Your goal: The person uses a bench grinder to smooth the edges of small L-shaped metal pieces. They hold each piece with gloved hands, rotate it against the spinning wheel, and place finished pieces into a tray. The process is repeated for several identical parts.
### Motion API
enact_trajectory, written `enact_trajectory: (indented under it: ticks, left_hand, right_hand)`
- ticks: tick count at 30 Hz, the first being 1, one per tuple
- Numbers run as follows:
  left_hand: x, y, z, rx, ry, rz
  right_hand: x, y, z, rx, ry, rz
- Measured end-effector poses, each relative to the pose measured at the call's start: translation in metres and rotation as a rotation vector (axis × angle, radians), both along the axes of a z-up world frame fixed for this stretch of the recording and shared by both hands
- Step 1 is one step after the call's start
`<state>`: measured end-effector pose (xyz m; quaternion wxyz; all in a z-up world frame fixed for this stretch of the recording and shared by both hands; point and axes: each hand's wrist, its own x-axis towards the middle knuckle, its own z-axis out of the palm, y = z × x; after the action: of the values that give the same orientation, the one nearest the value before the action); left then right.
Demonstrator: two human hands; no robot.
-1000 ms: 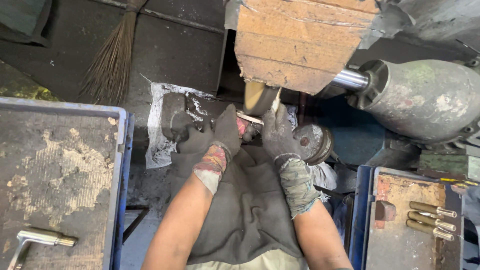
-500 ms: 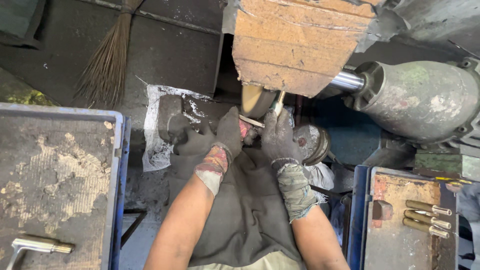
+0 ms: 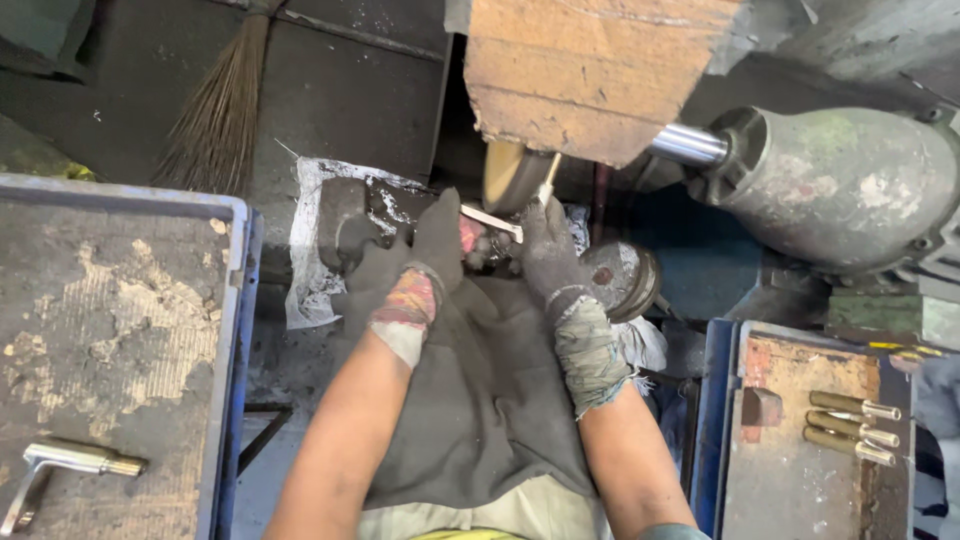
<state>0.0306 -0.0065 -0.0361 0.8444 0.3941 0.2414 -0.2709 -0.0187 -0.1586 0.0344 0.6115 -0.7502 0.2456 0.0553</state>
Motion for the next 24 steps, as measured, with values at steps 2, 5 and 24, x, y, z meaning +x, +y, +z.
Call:
enact_trajectory:
  ticks: [2,5,24]
  left_hand:
    - [-0.005,0.008,0.01,-0.083,-0.126,-0.024]
    - [-0.015,0.021,0.032,-0.079,-0.372,-0.024]
    - [-0.057,0.049,0.174,0.966,-0.491,-0.459]
  right_hand:
    - [-0.019,-0.008,0.033,-0.695,-0.398,0.411]
    - [-0.037,0.005,0.065,-0.608,-0.506,0.462]
    - [-0.036,0.011,0.035,-0.181,-0.465,0.175]
